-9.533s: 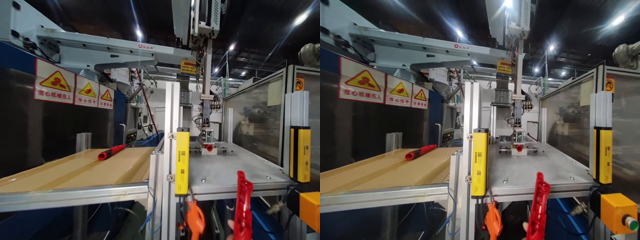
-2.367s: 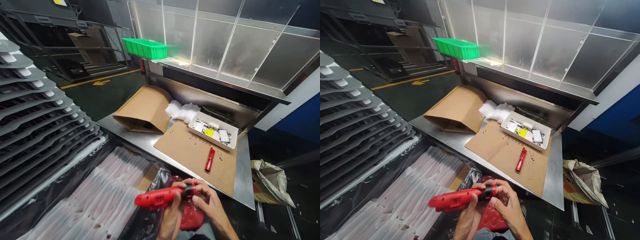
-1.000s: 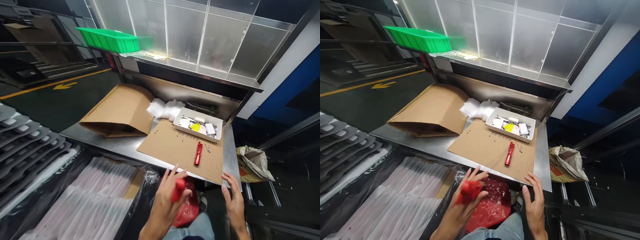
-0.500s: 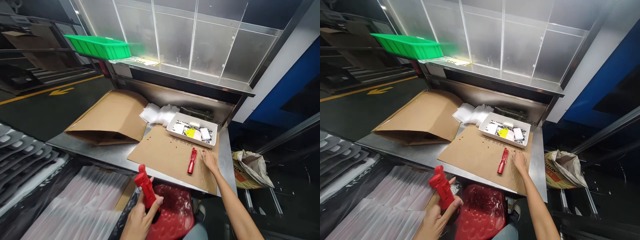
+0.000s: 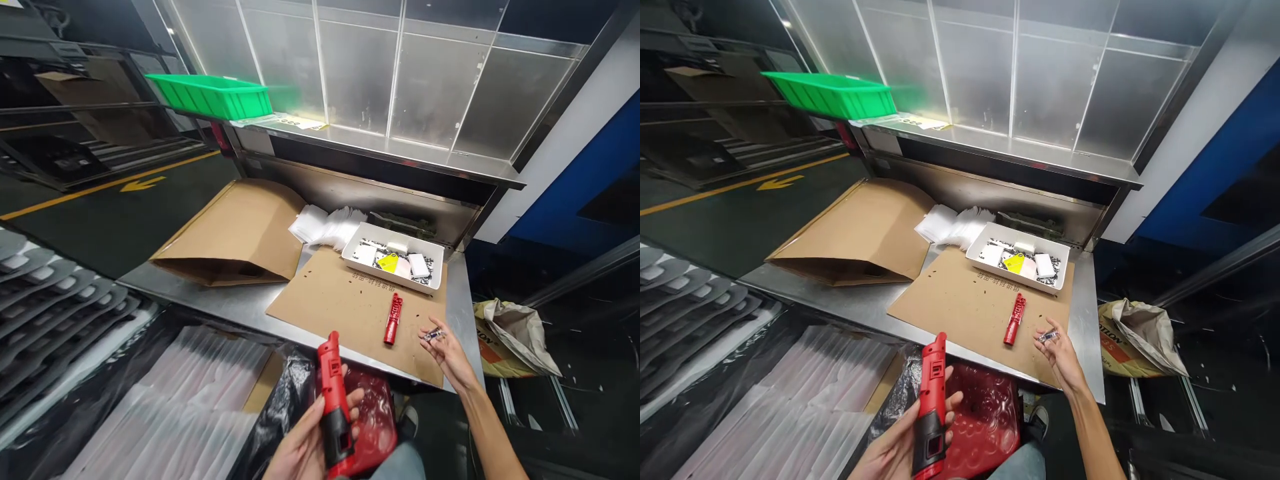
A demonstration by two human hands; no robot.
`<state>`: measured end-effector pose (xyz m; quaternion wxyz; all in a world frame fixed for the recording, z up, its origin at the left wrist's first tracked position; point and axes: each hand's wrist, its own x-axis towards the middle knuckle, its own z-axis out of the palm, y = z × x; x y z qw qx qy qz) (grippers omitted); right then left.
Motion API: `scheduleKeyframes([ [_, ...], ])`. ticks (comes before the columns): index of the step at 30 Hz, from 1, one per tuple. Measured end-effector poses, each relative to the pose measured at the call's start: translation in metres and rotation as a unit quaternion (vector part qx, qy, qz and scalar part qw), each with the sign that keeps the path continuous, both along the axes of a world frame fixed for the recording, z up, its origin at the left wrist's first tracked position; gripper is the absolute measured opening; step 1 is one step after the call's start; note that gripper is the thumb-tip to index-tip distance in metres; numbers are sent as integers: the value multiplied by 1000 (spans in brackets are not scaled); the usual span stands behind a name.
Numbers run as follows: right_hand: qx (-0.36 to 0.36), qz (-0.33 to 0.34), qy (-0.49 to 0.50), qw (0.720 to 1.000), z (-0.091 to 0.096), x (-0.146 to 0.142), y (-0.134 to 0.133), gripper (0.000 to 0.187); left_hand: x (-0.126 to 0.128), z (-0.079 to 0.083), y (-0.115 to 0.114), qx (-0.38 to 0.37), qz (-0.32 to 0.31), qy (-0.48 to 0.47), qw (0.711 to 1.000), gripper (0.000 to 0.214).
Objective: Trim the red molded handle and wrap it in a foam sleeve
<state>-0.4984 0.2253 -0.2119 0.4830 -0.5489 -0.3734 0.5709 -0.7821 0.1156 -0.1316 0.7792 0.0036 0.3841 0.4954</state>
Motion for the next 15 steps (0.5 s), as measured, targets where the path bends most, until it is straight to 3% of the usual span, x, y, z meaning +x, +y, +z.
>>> scheduleKeyframes([
  [3, 6, -12, 50, 999, 27, -14, -40, 61, 12, 7, 8, -14, 16, 4, 1000, 47],
  [6, 15, -3, 51, 999, 53, -39, -76, 47, 19, 17, 10, -4, 14, -60, 998, 41],
  [11, 146, -31, -95, 984, 85, -88, -130, 47, 14, 31, 3, 22, -21, -154, 988, 54],
  [15, 211, -65, -91, 971, 102, -119, -155, 29, 8, 33, -8, 56, -4, -167, 984, 43],
])
